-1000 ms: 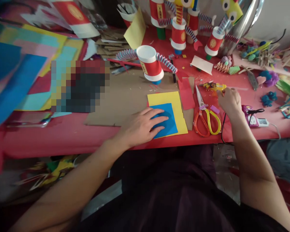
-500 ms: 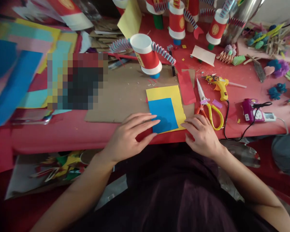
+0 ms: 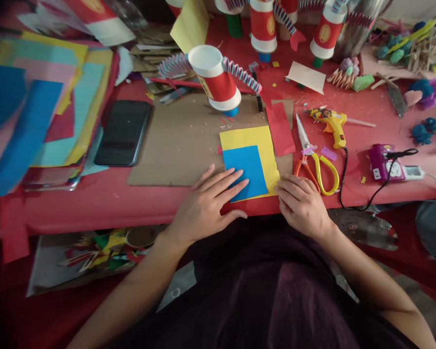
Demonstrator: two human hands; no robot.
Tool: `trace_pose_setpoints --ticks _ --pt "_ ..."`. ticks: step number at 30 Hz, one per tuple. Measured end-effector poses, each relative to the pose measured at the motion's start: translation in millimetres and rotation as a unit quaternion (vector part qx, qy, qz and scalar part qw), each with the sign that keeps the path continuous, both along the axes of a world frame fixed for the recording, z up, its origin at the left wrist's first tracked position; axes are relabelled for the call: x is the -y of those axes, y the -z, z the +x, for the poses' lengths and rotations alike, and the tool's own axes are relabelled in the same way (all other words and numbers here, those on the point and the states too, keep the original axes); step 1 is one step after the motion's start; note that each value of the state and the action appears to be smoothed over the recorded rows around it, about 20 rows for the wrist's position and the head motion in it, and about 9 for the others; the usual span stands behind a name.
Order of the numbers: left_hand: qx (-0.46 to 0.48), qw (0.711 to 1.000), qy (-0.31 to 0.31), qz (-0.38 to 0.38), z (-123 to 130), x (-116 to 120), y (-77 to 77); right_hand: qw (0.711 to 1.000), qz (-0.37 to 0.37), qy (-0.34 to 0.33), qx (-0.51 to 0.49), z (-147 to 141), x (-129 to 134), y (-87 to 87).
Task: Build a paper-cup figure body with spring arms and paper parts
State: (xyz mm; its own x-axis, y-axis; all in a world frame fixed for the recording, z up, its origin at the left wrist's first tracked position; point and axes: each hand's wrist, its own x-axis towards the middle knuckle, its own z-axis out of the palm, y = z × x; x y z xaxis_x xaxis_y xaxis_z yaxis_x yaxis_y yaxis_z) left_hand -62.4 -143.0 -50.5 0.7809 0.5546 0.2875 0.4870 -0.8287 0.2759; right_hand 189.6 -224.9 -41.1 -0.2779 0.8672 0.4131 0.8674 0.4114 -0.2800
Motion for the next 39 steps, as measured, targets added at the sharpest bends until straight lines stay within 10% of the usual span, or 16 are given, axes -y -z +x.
trace_pose_setpoints --ticks 39 --pt "0.117 0.992 -0.048 0.000 0 18 1.2 0.999 0.021 -0.025 0.000 1 -7 -11.7"
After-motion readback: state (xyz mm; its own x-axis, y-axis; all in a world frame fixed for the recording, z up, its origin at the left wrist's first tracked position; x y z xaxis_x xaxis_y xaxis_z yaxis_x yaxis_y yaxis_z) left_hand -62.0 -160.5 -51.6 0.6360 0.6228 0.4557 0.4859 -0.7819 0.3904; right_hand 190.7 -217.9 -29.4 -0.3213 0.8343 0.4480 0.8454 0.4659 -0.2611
